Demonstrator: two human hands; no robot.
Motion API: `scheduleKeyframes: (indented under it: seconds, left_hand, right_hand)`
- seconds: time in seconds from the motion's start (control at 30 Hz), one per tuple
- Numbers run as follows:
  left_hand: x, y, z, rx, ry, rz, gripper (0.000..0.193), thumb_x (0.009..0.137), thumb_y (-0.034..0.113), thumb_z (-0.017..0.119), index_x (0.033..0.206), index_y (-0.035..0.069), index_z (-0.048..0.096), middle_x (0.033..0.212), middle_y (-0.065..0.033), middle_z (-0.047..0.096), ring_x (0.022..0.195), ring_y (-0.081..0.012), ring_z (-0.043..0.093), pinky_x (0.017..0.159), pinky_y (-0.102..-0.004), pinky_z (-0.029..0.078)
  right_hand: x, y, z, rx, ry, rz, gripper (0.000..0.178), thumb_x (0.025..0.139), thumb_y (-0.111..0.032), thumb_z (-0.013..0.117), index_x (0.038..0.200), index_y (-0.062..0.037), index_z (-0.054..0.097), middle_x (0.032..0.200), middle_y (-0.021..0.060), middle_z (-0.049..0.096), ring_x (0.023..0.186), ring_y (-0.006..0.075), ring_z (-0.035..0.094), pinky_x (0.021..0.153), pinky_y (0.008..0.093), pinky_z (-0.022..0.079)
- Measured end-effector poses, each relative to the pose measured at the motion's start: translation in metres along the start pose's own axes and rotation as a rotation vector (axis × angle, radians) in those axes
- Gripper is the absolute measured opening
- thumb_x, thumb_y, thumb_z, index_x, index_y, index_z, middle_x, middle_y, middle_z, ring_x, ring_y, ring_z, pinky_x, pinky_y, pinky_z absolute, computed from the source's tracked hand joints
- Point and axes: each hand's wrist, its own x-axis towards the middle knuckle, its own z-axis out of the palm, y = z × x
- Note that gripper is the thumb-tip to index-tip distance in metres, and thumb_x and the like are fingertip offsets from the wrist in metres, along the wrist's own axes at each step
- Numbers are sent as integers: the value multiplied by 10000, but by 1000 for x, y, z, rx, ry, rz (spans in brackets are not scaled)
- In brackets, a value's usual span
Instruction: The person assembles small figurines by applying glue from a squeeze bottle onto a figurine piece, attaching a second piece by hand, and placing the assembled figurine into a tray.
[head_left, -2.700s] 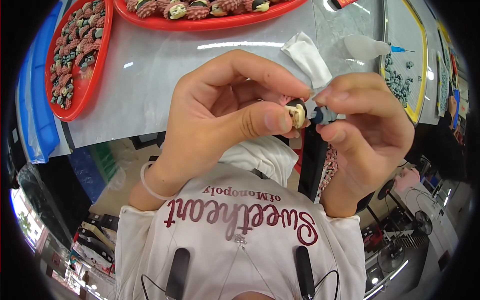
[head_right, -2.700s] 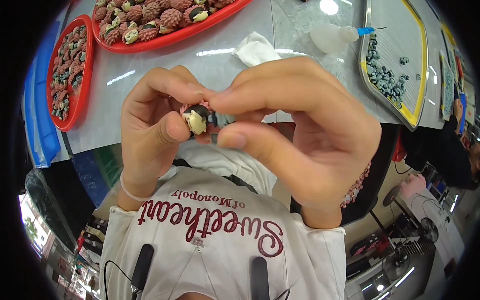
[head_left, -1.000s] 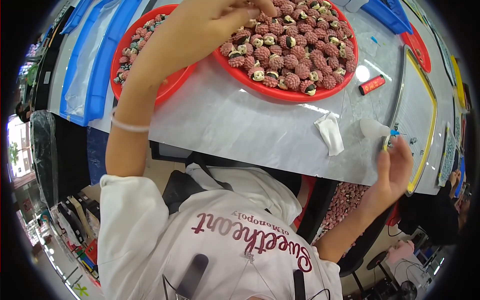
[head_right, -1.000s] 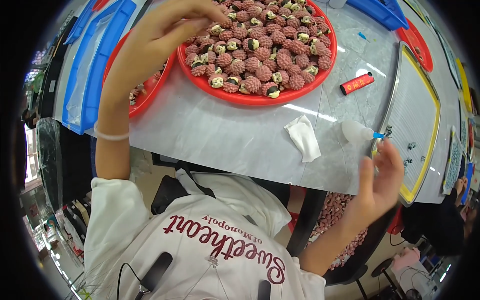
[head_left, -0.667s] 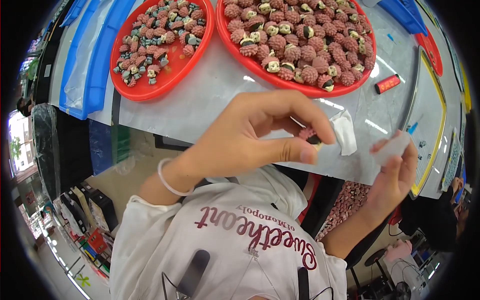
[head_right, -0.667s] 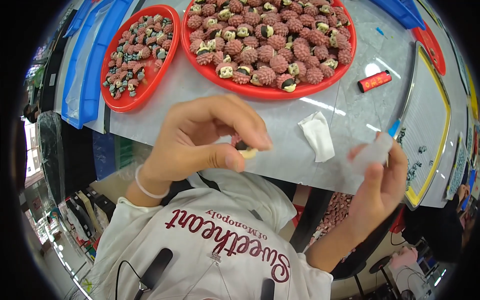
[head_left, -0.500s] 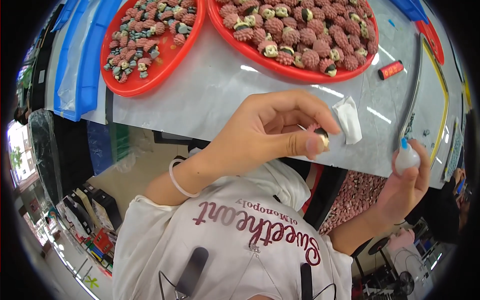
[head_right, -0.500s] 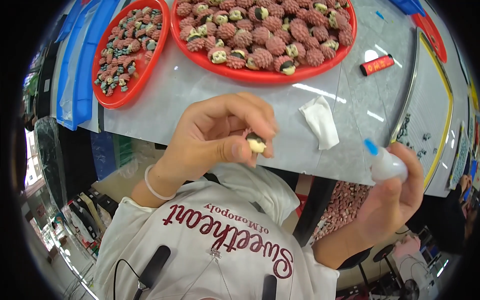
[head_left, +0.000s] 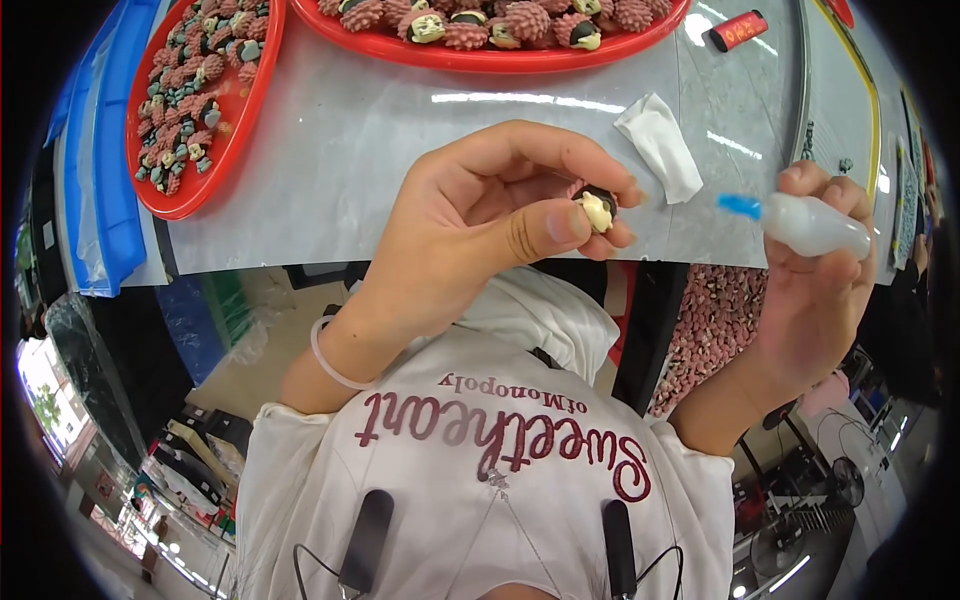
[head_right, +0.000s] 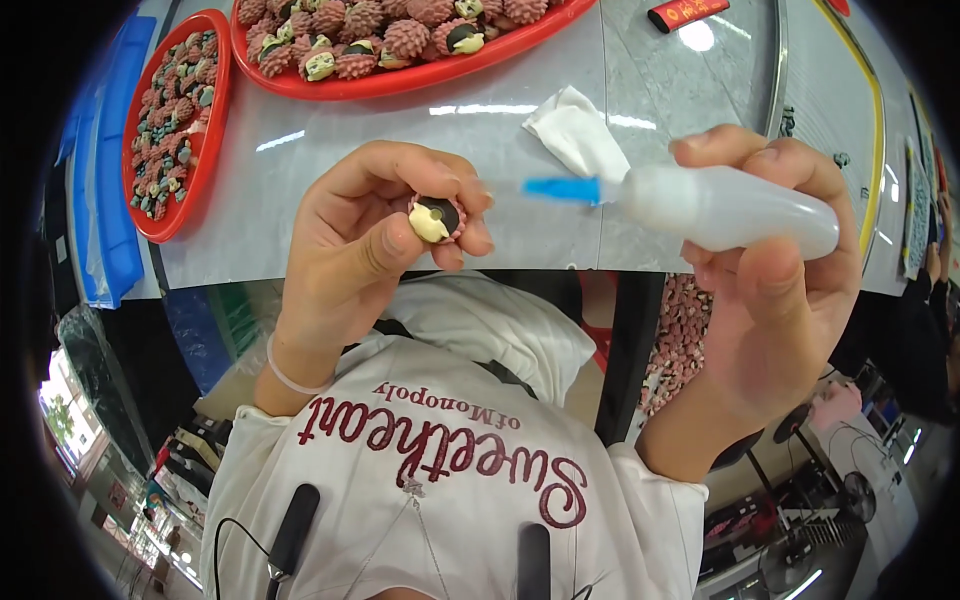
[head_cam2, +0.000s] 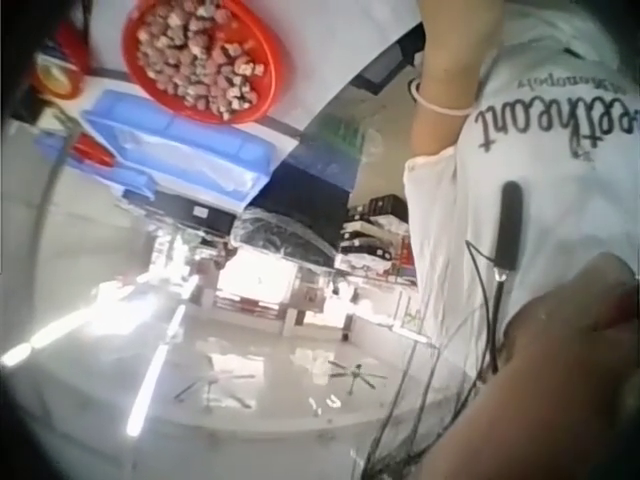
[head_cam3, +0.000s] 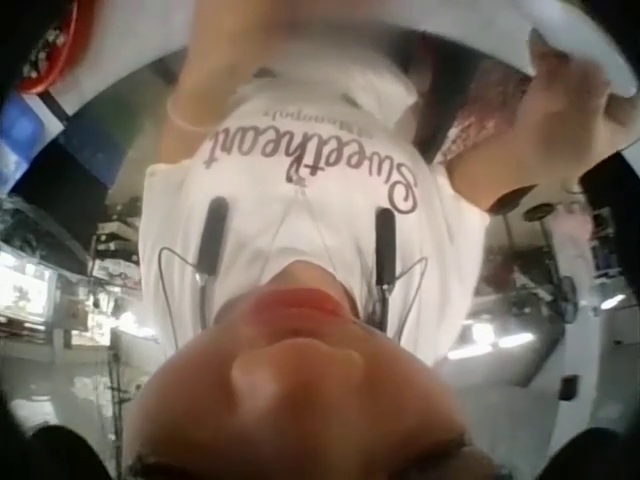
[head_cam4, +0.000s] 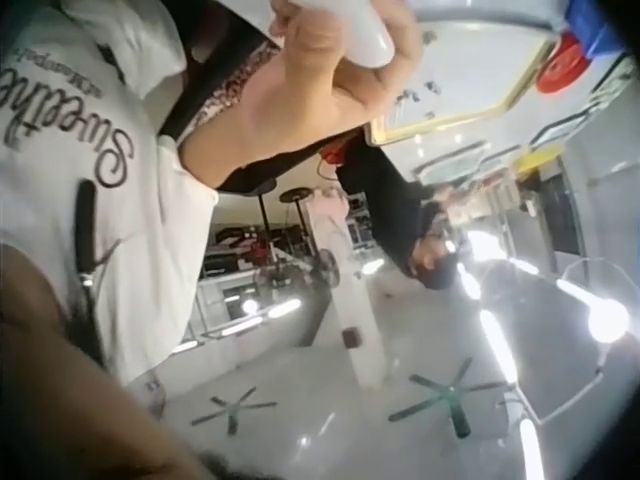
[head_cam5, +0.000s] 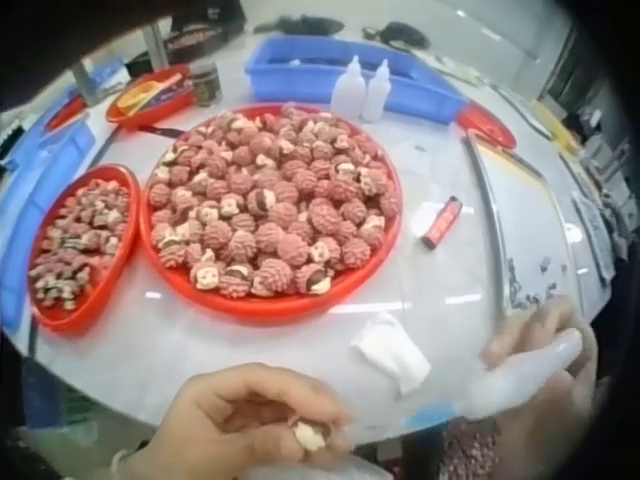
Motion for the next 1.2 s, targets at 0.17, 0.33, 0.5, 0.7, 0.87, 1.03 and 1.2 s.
scheduleKeyframes:
  seconds: [0.17,0.33,0.5,0.7,0.87,1.03,1.2]
  left_hand:
    - [-2,-1,3,39,12,42,302,742,227,601,900,-11,502,894,-153,526,718,-166,568,589,-210,474]
    - [-3,0,5,90,42,52,314,721,226,619,888,-17,513,882,-154,530,679,-159,568,577,-212,476]
    - [-1,-1,4,139,36,76,315,715,225,624,883,-21,521,872,-151,534,694,-159,559,571,-209,470]
    - [0,1,6,138,45,60,320,706,225,630,881,-20,522,861,-151,538,716,-171,551,563,-213,463]
    - [2,4,6,159,74,92,324,698,232,637,872,-16,522,852,-152,536,714,-179,558,562,-214,464]
    - [5,3,13,126,72,65,328,698,220,645,889,0,494,856,-153,532,719,-195,570,564,-227,466]
    - [3,1,8,63,-21,95,264,729,97,607,919,-44,491,910,-151,533,778,-201,561,662,-274,476]
  right_hand:
    - [-3,-7,12,-73,85,-23,442,769,-316,545,967,69,456,907,200,478,886,245,484,733,282,419]
    - [-4,-11,24,-243,131,-93,430,756,-318,545,906,81,490,855,191,477,758,252,502,731,336,414]
    - [-1,-38,17,-576,-215,-385,409,703,-280,552,878,86,495,715,230,552,616,232,480,606,316,366]
    - [-5,-31,27,-535,-120,-439,401,687,-249,567,887,90,492,706,229,554,637,238,495,621,317,391]
    - [-16,-18,22,-244,116,-352,452,710,-272,596,938,96,465,864,212,487,778,270,508,680,320,442]
    - [-9,-4,-9,-75,413,-133,301,736,-134,567,947,31,431,851,196,536,691,238,546,657,290,439]
    - [22,38,-7,-322,462,-201,336,674,9,603,944,-9,404,867,130,554,782,188,544,726,285,413]
